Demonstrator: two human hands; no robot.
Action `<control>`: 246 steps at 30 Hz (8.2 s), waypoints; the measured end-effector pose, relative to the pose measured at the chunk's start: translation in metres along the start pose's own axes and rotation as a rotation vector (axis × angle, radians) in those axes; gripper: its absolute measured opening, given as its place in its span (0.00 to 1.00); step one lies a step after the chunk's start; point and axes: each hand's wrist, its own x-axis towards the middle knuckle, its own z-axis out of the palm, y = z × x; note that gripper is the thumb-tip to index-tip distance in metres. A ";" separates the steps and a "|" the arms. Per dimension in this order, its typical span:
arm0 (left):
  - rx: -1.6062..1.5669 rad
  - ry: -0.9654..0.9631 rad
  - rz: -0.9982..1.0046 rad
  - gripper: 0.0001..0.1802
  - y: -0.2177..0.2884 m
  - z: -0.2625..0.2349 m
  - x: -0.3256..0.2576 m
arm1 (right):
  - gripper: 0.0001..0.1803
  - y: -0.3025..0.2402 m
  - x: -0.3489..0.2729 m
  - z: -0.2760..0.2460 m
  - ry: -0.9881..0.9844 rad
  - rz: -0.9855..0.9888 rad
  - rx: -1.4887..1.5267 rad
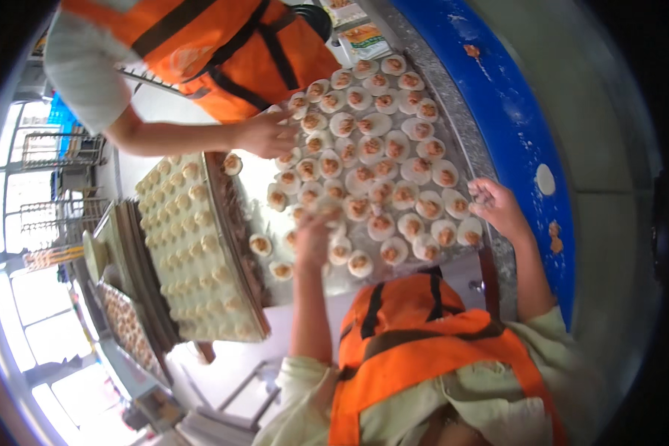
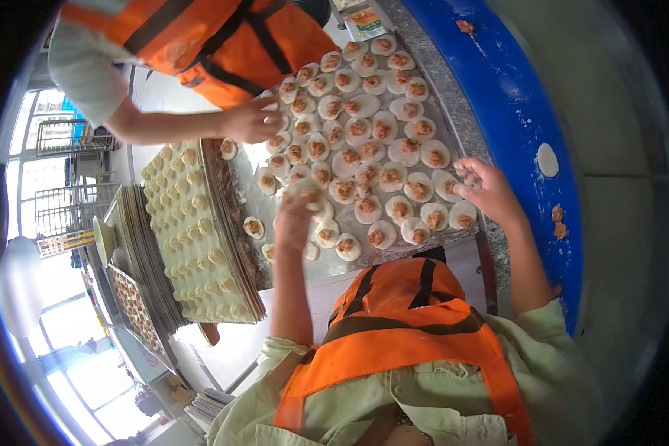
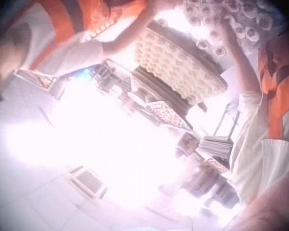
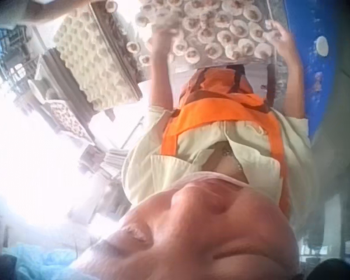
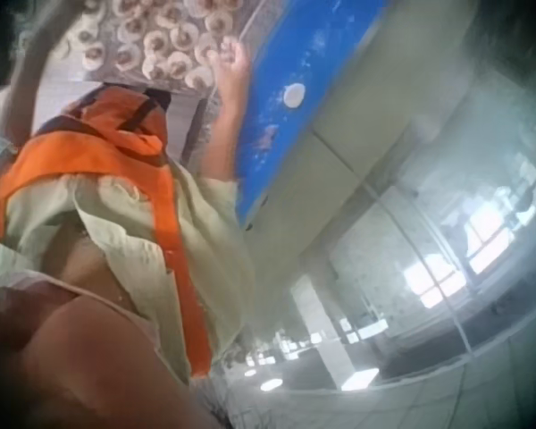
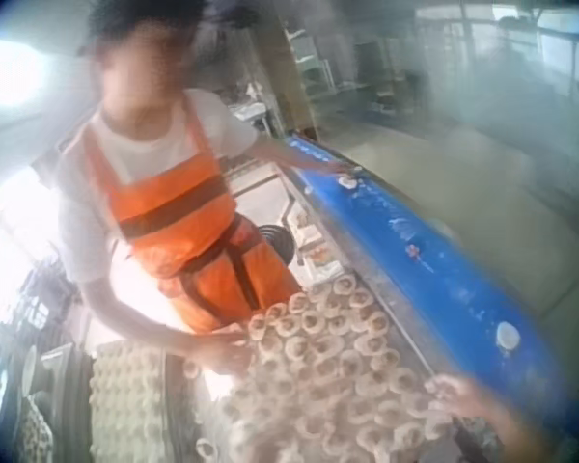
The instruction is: The person repeatedly picks up small dough discs and filling portions from a blue conveyor belt, wraps the filling into the dough, and places the finished dumplings onto a metal tray. The worker maintains a steady rhythm while coordinating with a coworker on the same line.
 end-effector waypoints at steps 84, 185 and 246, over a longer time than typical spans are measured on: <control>-0.555 -0.645 -0.598 0.18 -0.014 0.086 -0.093 | 0.13 -0.056 -0.078 0.094 0.219 -0.116 0.028; 0.727 -0.718 0.720 0.14 -0.075 0.198 -0.231 | 0.10 0.121 -0.536 -0.005 1.522 0.367 -0.031; 0.584 -1.348 0.232 0.13 -0.131 0.316 -0.326 | 0.06 0.039 -0.626 -0.021 1.780 -0.452 0.984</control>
